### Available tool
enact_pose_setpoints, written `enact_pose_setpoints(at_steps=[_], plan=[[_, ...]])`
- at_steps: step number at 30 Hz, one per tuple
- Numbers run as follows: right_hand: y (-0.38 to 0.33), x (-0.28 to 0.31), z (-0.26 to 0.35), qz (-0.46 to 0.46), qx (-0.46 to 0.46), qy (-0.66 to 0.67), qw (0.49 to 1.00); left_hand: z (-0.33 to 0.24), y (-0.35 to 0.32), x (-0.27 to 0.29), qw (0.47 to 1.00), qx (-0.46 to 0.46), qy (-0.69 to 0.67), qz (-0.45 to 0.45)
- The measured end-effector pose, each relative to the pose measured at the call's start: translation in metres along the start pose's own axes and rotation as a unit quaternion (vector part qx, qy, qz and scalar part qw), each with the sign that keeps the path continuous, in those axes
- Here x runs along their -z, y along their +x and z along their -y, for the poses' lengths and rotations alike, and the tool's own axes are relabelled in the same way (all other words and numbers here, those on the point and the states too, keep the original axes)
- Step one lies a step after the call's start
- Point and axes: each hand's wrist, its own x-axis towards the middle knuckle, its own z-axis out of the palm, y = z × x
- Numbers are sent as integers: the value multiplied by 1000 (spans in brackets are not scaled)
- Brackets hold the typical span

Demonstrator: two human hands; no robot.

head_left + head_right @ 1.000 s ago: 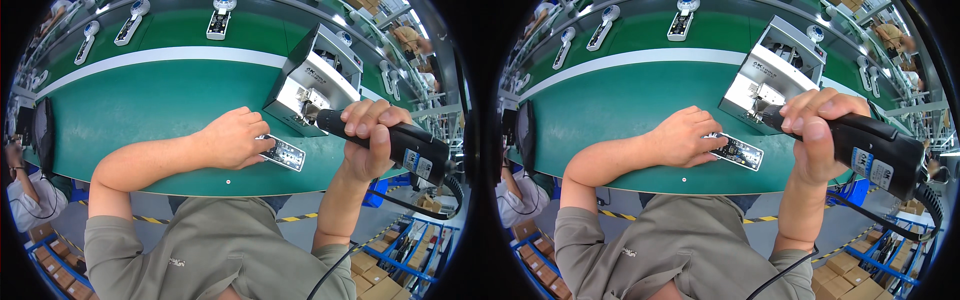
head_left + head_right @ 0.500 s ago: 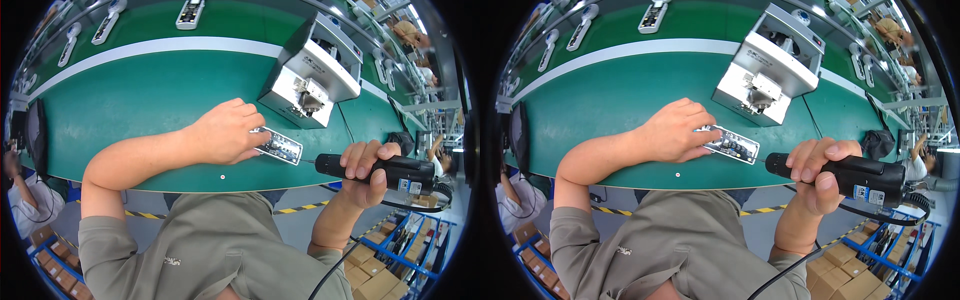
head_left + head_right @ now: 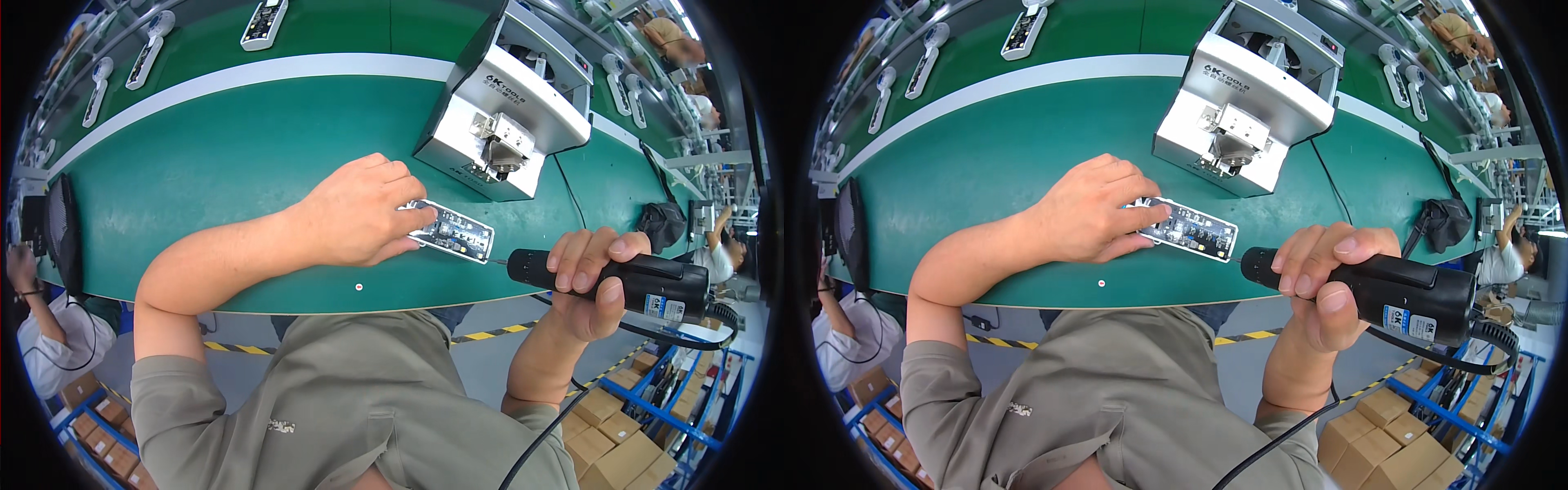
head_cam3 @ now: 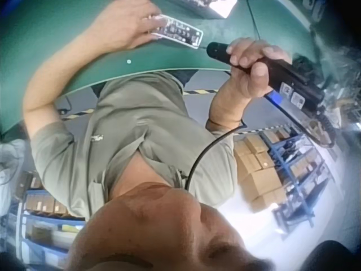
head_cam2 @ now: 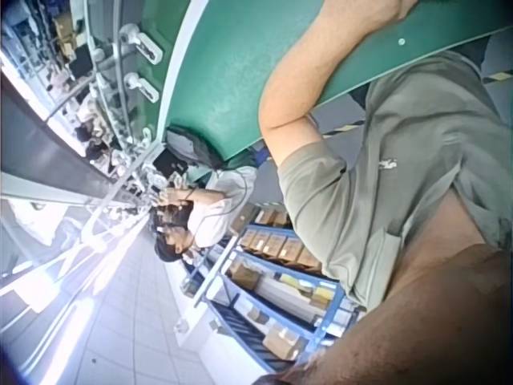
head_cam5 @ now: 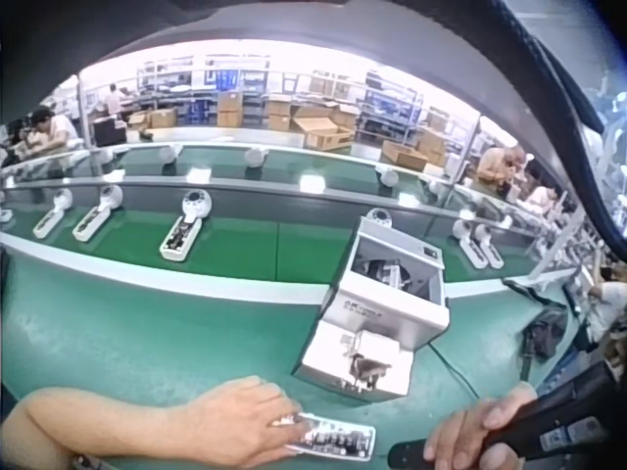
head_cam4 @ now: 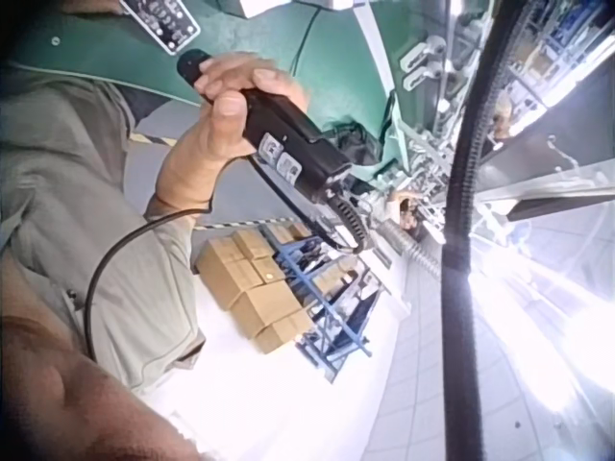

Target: Assembling electronic components using an electric screwdriver on a production line.

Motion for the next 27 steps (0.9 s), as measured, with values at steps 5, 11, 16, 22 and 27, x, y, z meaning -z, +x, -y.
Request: enact_pose_setpoints(at_steps=[5,11,16,22,27], plan=[[2,-3,0,-11,-8,-4,1000,1,1,1,1000,2,-5,5],[3,-7,-2,-33,-25,13,999,3,0,2,1000,4,-9,7],[-1,-13,-1,-40,-22,45,998,2,-5,0,1000,21,18,3],[-3,-12,4,-55,-35,47,997,-6,-3,4,997,14,77,4],[-11,-2,-3,-102,-16,39,994,22,-20,57,980,83,139,116]])
